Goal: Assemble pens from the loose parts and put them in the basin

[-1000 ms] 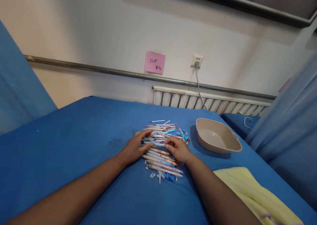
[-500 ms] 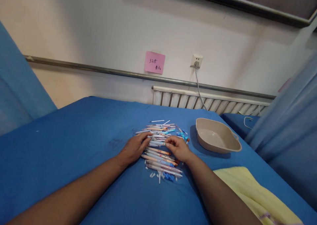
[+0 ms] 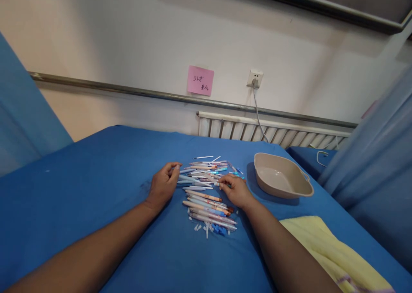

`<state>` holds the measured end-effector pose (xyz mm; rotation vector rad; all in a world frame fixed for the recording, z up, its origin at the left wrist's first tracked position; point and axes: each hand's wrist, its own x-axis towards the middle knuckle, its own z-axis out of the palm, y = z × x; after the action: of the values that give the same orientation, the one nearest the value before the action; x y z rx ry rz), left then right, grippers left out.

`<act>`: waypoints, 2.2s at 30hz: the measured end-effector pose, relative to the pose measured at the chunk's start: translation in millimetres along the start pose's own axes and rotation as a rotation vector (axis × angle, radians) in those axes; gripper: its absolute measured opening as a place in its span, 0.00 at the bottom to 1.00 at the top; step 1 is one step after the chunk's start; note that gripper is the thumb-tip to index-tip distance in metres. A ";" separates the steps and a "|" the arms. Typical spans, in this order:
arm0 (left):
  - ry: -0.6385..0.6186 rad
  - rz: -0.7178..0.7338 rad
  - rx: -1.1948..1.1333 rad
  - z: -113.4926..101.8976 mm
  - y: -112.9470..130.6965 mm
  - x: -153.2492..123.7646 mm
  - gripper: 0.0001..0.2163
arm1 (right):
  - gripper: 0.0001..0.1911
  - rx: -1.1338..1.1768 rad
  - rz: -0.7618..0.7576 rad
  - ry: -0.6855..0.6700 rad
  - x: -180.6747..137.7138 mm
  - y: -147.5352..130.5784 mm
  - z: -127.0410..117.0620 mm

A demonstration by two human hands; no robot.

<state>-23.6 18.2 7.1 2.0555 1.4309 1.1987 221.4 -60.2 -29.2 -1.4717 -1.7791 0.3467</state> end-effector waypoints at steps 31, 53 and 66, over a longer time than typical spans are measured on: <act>-0.387 0.233 -0.002 16.1 -10.2 -5.7 0.14 | 0.08 -0.105 -0.092 -0.167 -5.9 -25.6 1.7; -0.456 0.445 0.032 11.5 -0.9 -12.0 0.09 | 0.11 -0.474 -0.154 -0.313 -4.0 -43.0 -1.2; -0.486 0.419 -0.010 10.0 5.1 -12.5 0.11 | 0.08 0.091 0.012 -0.060 -2.4 -22.1 10.0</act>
<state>-14.2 6.6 -0.6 2.4912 0.7945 0.7483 198.7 -66.2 -22.4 -1.4216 -1.7789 0.4762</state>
